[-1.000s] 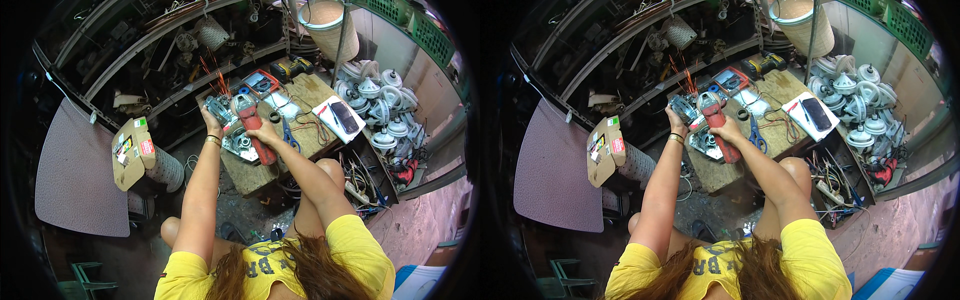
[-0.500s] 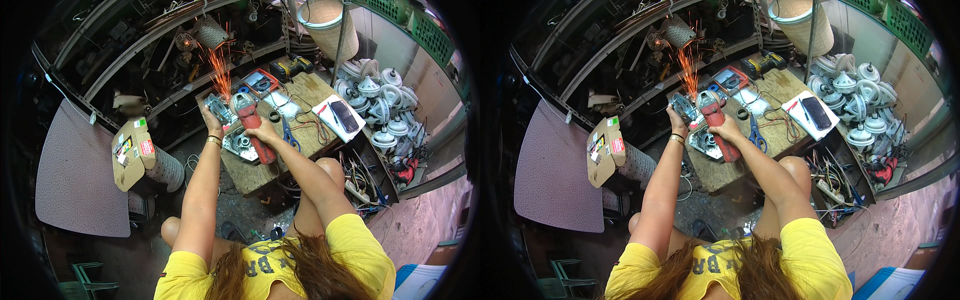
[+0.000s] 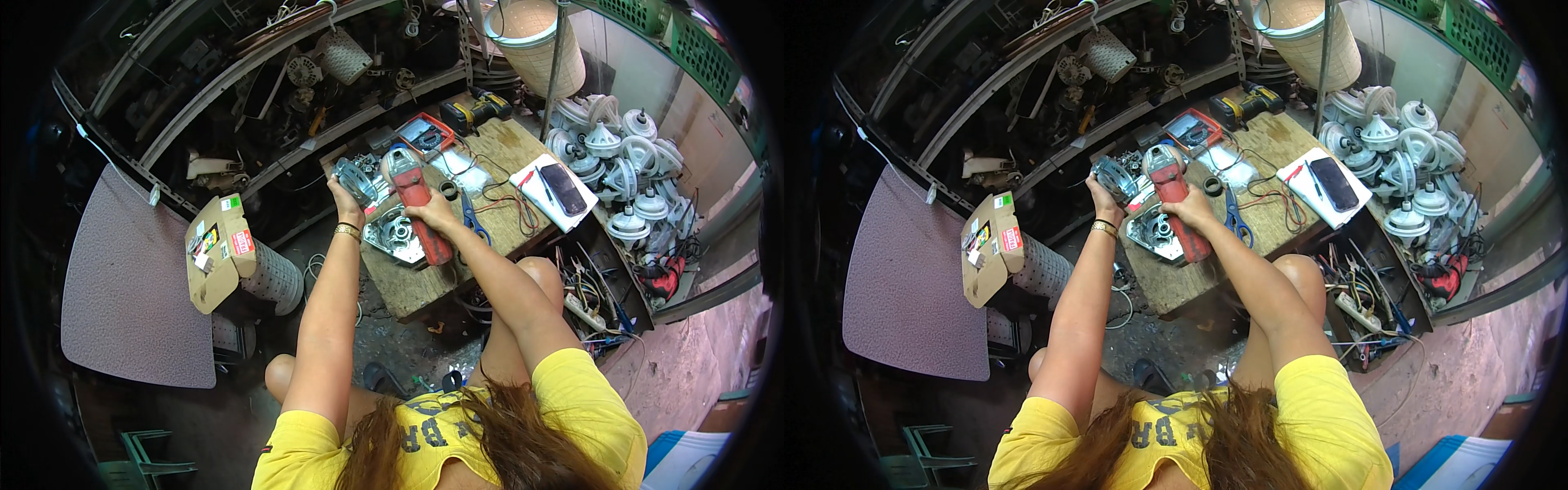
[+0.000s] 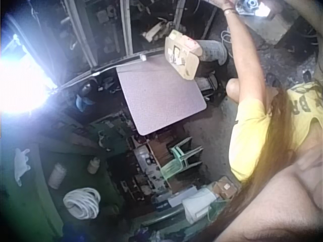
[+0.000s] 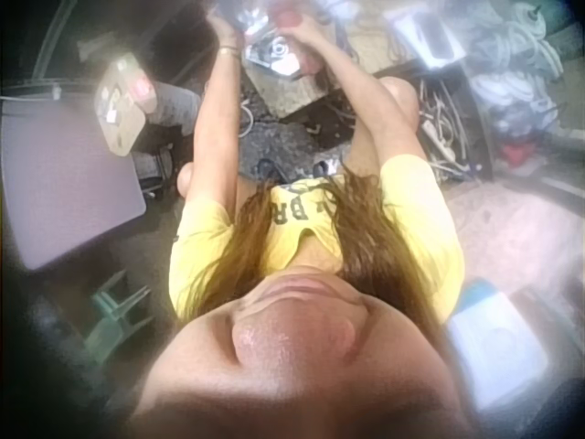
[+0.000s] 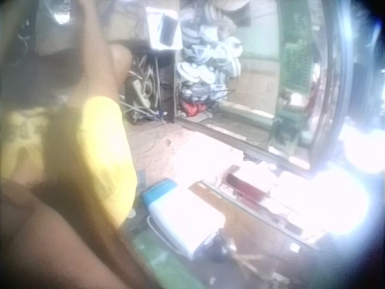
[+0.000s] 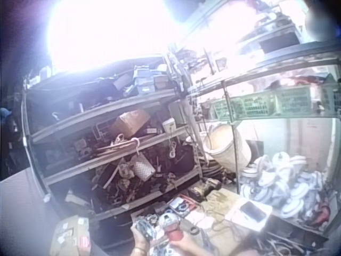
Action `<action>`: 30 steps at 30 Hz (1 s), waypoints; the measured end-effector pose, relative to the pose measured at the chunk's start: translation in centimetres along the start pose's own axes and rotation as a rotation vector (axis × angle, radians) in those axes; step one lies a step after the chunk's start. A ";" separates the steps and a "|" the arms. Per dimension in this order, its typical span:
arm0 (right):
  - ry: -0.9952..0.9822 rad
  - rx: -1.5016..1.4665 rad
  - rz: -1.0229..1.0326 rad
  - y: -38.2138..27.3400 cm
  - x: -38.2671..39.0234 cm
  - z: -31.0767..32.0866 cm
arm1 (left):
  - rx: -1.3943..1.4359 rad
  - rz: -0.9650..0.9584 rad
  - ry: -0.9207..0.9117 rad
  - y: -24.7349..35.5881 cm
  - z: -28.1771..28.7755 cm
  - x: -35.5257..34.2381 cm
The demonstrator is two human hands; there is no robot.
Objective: The person picks up a metal housing and a handheld angle grinder. They use the grinder to smooth the edges of the metal component, producing sparks, and then place both items back on the workbench.
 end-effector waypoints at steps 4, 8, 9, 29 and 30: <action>-0.022 -0.004 0.001 -0.2 0.1 -0.3 | -0.030 0.012 0.007 1.2 0.2 -0.1; 0.013 0.130 -0.015 -0.7 0.9 -0.1 | -0.017 0.022 0.008 1.3 0.1 -0.1; -0.008 0.116 -0.005 -1.0 1.3 -0.3 | -0.016 0.014 0.019 1.4 0.3 -0.1; -0.076 0.022 -0.004 -1.1 1.5 -0.8 | 0.010 -0.035 -0.025 1.0 -0.3 0.6; -0.075 0.027 -0.007 -1.2 1.6 -0.9 | 0.012 -0.039 -0.029 1.1 -0.1 0.5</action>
Point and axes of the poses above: each hand's wrist, its own x-axis away from the middle knuckle, its own z-axis out of the back of the hand, y = z × x, the point moved 10 cm from there along -x, towards the middle knuckle, and after that the axes turned 15 degrees about -z, right-handed, at the moved point
